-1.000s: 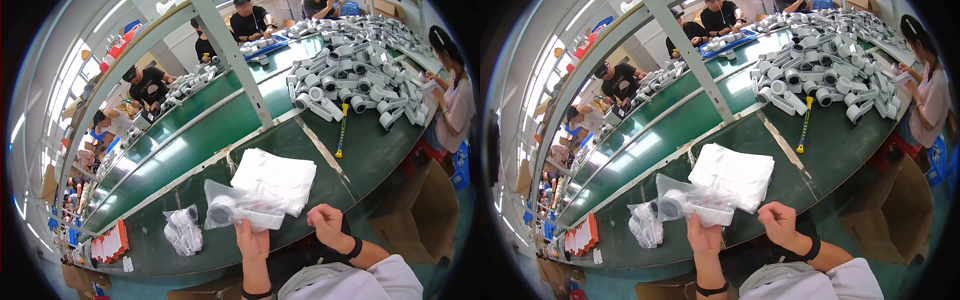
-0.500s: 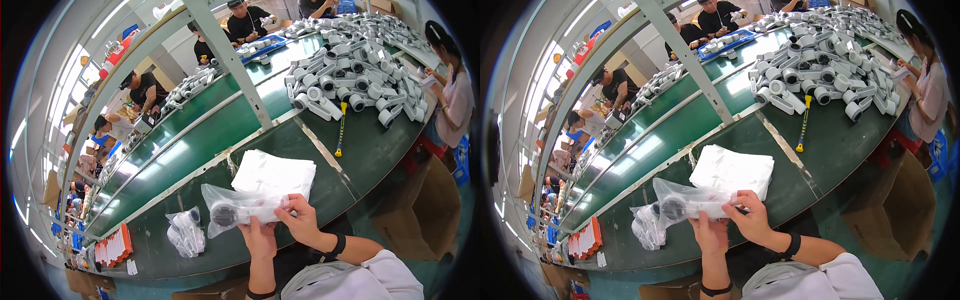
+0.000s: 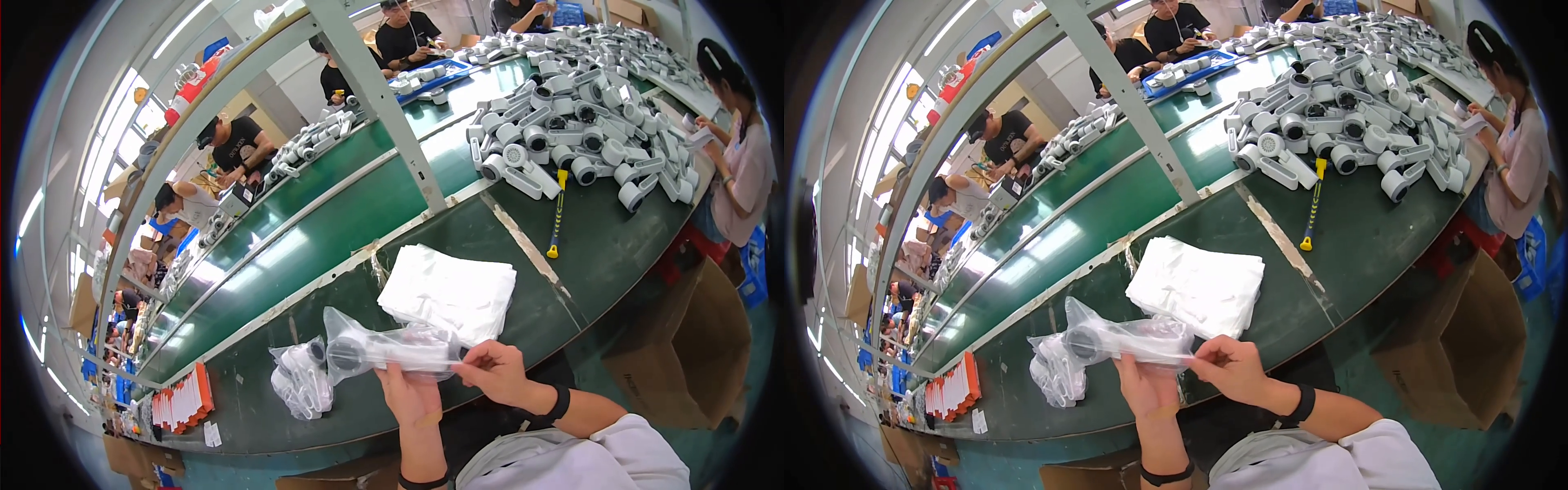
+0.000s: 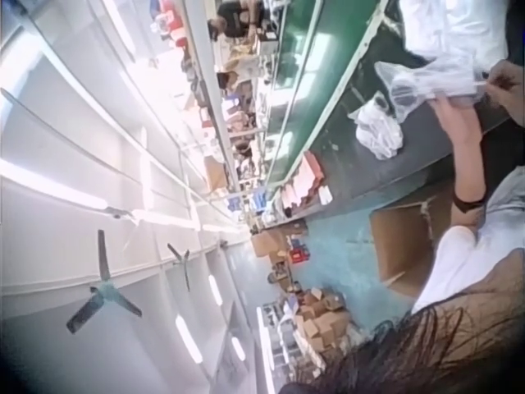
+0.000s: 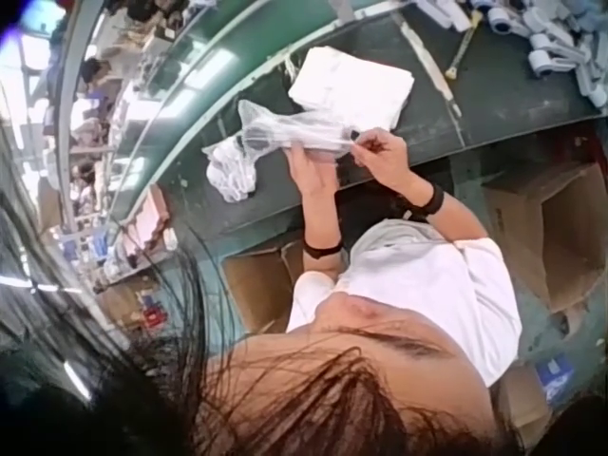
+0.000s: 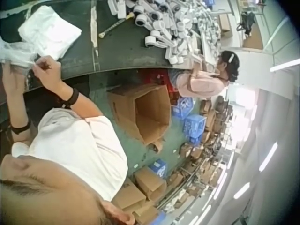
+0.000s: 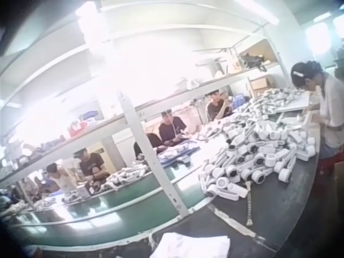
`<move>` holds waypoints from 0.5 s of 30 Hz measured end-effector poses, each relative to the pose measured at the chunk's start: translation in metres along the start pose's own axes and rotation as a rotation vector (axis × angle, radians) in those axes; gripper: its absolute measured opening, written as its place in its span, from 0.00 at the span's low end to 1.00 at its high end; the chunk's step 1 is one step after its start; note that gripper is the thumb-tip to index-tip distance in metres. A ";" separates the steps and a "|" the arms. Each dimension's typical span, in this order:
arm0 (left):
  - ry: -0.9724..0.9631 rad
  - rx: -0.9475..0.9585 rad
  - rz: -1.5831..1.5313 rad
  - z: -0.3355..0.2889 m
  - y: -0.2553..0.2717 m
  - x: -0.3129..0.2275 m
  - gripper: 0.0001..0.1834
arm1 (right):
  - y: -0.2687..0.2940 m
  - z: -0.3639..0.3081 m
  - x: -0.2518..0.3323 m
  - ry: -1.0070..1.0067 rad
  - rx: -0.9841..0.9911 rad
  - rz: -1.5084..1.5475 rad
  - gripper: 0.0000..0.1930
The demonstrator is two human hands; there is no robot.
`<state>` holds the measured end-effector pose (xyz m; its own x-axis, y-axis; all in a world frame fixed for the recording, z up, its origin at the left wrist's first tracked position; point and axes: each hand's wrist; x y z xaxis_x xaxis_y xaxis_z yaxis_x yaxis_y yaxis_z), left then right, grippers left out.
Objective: The person picks up a fan, slides it into a plastic bag, and places the bagged fan into a cardboard box, repeating this for a second fan. The person then picks up a third fan and begins sliding it into another plastic bag.
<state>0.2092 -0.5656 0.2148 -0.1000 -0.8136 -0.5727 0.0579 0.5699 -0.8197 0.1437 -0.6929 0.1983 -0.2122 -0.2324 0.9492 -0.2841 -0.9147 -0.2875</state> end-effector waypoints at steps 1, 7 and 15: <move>-0.006 -0.004 -0.042 0.002 0.007 -0.003 0.27 | 0.004 0.000 -0.003 -0.026 -0.058 -0.041 0.08; -0.095 -0.182 0.072 0.002 0.022 -0.033 0.27 | 0.014 -0.004 -0.002 -0.003 -0.023 -0.082 0.06; -0.561 -0.421 1.106 0.003 0.093 -0.152 0.28 | 0.037 -0.017 -0.018 -0.019 0.455 -0.528 0.07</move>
<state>0.2331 -0.3892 0.2262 0.2312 0.2262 -0.9463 -0.4807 0.8721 0.0910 0.1213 -0.7169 0.1679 -0.1354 0.2799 0.9504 0.0763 -0.9535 0.2917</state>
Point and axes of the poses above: each hand's wrist, its own z-axis towards the middle knuckle, its own y-axis out of the back of the hand, x = y × z, and after that the axes turned 9 degrees about -z, right-handed
